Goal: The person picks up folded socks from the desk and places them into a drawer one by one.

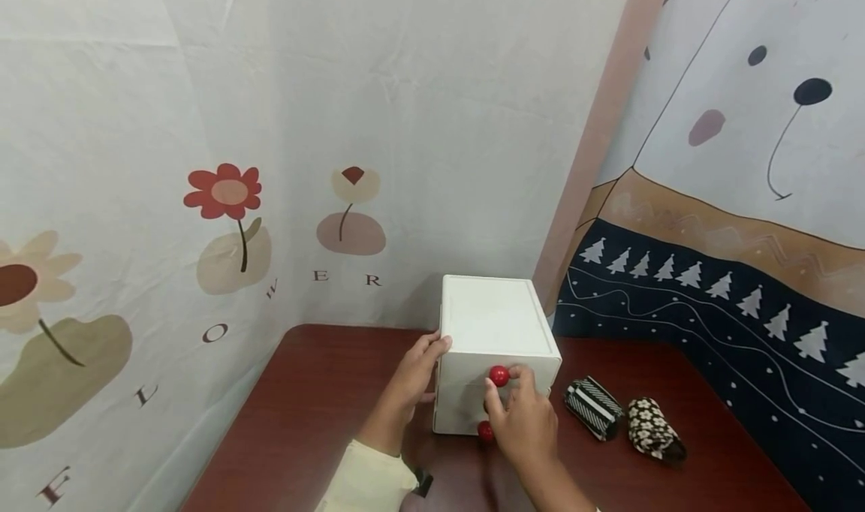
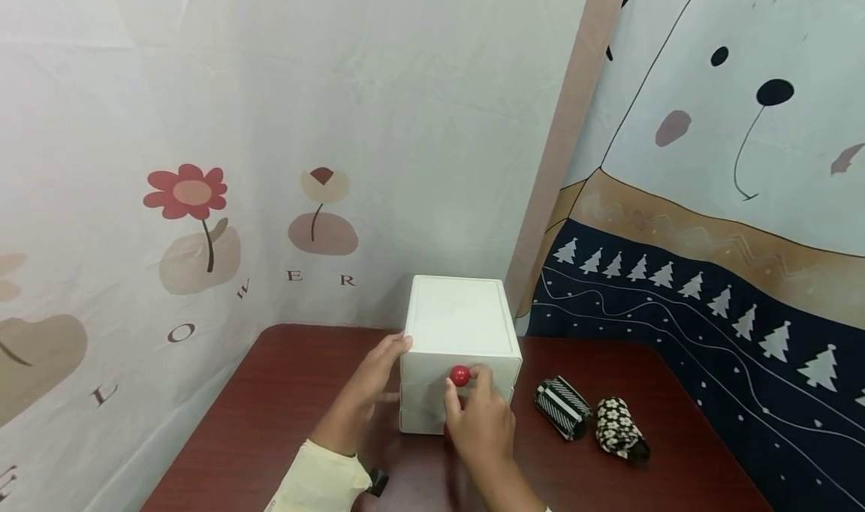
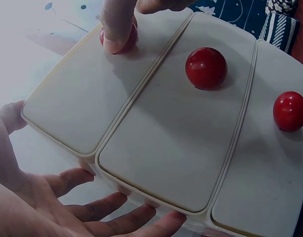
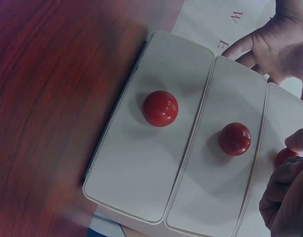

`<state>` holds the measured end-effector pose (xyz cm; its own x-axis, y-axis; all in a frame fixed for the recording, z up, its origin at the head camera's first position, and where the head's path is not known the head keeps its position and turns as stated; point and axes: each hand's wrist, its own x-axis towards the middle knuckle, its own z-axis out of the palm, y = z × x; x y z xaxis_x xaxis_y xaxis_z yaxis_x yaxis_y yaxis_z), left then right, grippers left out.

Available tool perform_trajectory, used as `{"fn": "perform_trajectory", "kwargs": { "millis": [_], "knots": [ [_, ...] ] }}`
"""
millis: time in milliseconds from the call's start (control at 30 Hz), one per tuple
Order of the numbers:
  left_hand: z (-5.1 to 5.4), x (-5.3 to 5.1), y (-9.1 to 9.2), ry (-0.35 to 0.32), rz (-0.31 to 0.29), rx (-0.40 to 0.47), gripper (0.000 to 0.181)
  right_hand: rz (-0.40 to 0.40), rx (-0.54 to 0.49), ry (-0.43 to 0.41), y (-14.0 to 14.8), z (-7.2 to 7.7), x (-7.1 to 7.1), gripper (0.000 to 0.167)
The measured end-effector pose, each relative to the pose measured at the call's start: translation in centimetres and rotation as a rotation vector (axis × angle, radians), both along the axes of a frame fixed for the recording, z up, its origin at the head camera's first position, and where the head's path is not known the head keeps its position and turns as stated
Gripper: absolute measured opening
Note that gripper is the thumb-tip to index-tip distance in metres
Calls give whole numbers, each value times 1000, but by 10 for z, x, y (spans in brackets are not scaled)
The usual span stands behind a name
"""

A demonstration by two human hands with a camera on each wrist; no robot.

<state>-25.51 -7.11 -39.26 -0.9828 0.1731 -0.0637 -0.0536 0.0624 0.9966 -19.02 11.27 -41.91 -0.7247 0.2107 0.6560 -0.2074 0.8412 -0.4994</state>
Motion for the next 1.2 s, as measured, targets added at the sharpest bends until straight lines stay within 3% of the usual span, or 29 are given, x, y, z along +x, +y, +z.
{"fn": "perform_trajectory", "kwargs": {
  "millis": [167, 333, 633, 800, 933, 1200],
  "knots": [
    [1, 2, -1, 7, 6, 2, 79, -43, -7, -29, 0, -2, 4, 43],
    [2, 3, -1, 8, 13, 3, 78, -88, -1, -76, 1, -3, 7, 38],
    [3, 3, 1, -2, 4, -11, 80, -85, -26, -330, 5, -1, 4, 31],
    [1, 2, 2, -17, 3, -14, 81, -67, -36, -342, 5, -4, 2, 31],
    [0, 1, 2, -23, 5, -11, 81, -61, -22, -338, 4, -7, 2, 40],
    [-6, -4, 1, -3, 11, 1, 79, -55, 8, -390, 3, -4, 13, 45]
  ]
}}
